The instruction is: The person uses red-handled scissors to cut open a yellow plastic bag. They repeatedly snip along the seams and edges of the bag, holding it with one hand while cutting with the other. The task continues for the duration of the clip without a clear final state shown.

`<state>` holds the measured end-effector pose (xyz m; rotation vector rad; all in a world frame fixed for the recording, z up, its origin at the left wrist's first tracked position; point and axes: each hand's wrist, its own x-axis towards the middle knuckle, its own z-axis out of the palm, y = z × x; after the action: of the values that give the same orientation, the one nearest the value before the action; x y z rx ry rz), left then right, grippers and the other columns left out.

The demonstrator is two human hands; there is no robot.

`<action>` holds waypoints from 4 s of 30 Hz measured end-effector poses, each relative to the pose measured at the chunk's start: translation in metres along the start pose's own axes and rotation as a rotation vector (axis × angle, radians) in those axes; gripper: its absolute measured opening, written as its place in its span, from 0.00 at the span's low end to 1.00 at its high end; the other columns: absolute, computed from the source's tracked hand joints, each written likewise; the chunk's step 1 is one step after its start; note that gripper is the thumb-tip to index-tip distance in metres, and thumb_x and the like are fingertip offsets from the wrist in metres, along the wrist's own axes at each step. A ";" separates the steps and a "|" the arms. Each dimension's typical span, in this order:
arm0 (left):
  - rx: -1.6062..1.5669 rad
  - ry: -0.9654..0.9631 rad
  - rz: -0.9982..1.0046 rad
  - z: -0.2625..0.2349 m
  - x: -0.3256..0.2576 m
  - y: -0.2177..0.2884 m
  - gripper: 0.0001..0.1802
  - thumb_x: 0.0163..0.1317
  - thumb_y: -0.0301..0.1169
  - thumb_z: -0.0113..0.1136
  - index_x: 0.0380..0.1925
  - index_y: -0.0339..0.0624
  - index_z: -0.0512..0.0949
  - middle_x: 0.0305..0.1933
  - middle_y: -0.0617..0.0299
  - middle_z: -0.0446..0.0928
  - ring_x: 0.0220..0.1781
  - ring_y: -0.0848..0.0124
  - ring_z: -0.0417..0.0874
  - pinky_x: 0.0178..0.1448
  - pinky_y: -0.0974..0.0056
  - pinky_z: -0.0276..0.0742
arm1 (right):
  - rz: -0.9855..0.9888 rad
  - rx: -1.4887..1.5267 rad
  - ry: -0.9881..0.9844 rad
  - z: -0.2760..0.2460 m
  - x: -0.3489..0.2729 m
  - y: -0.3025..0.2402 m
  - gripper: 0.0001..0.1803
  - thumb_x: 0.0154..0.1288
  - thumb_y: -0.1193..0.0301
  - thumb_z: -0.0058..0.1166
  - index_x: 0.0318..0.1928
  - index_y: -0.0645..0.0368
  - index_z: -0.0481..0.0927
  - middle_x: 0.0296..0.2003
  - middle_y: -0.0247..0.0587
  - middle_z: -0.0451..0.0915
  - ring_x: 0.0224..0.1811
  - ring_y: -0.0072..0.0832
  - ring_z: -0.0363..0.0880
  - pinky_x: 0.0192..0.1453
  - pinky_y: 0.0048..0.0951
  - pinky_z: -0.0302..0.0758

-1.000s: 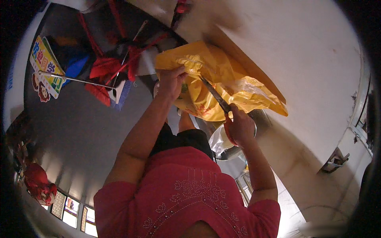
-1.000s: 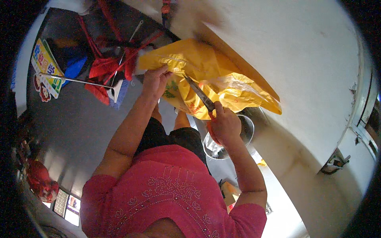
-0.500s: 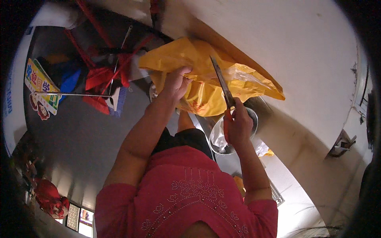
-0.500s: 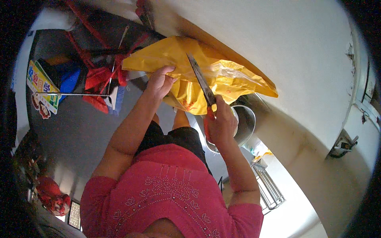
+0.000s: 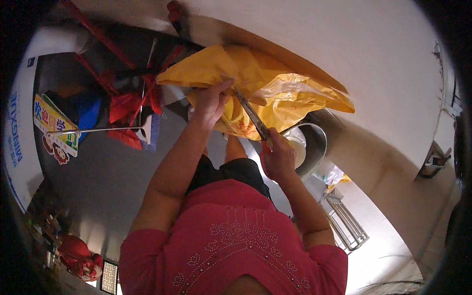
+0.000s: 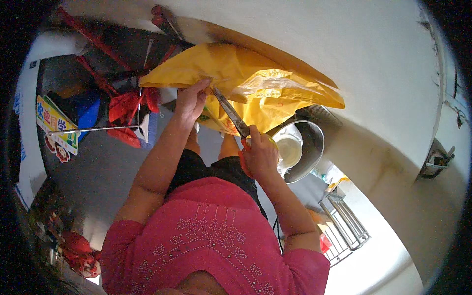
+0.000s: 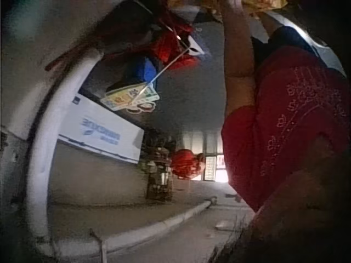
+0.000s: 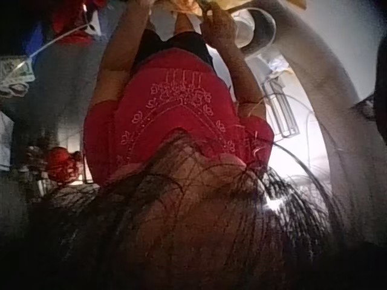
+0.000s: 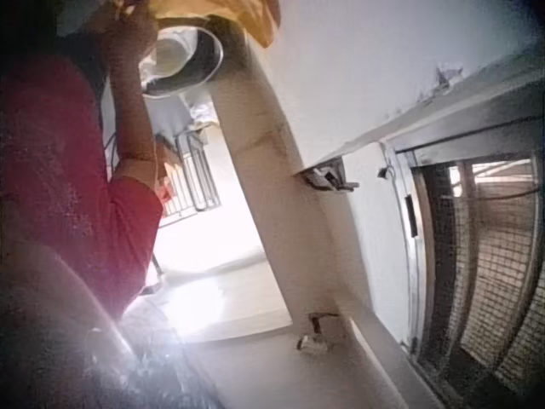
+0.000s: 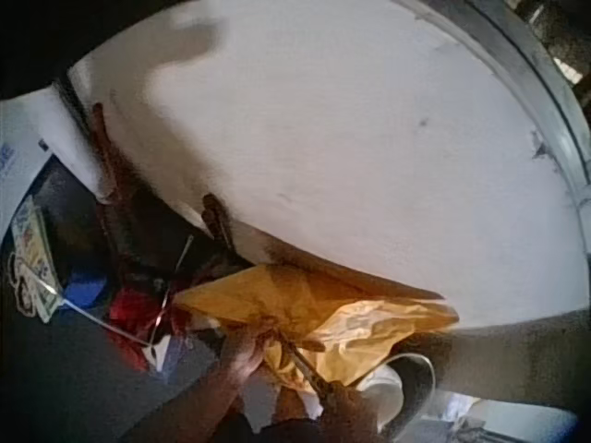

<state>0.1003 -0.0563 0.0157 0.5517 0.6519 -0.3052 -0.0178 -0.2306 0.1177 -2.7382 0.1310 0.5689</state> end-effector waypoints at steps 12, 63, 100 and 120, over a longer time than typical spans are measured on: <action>0.061 -0.063 0.108 -0.001 -0.004 -0.009 0.28 0.48 0.10 0.54 0.52 0.40 0.68 0.54 0.58 0.71 0.57 0.64 0.72 0.63 0.60 0.69 | 0.083 -0.046 0.204 0.020 -0.005 -0.013 0.27 0.49 0.68 0.60 0.52 0.53 0.67 0.30 0.48 0.69 0.35 0.46 0.72 0.32 0.45 0.69; 0.413 0.157 0.210 -0.032 -0.021 -0.073 0.29 0.49 0.19 0.58 0.55 0.40 0.67 0.53 0.61 0.72 0.57 0.63 0.72 0.64 0.57 0.65 | 0.043 0.030 0.596 0.021 0.070 -0.046 0.27 0.51 0.72 0.59 0.53 0.60 0.67 0.35 0.48 0.74 0.36 0.46 0.74 0.34 0.42 0.72; 0.260 -0.107 0.137 -0.002 -0.009 -0.023 0.20 0.50 0.13 0.56 0.46 0.32 0.71 0.48 0.56 0.75 0.49 0.63 0.78 0.52 0.62 0.77 | 0.188 -0.047 0.225 0.030 -0.007 -0.024 0.25 0.51 0.67 0.59 0.51 0.52 0.68 0.33 0.47 0.72 0.32 0.44 0.74 0.31 0.44 0.71; 0.533 -0.128 0.245 -0.016 -0.004 -0.032 0.22 0.48 0.16 0.60 0.47 0.33 0.72 0.48 0.59 0.76 0.49 0.67 0.77 0.55 0.63 0.73 | 0.225 -0.045 0.242 0.037 -0.012 -0.029 0.28 0.52 0.65 0.59 0.54 0.53 0.66 0.34 0.48 0.72 0.33 0.45 0.75 0.32 0.44 0.72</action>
<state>0.0759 -0.0726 -0.0041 1.1035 0.3682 -0.2799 -0.0382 -0.1905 0.0995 -2.8470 0.4954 0.2973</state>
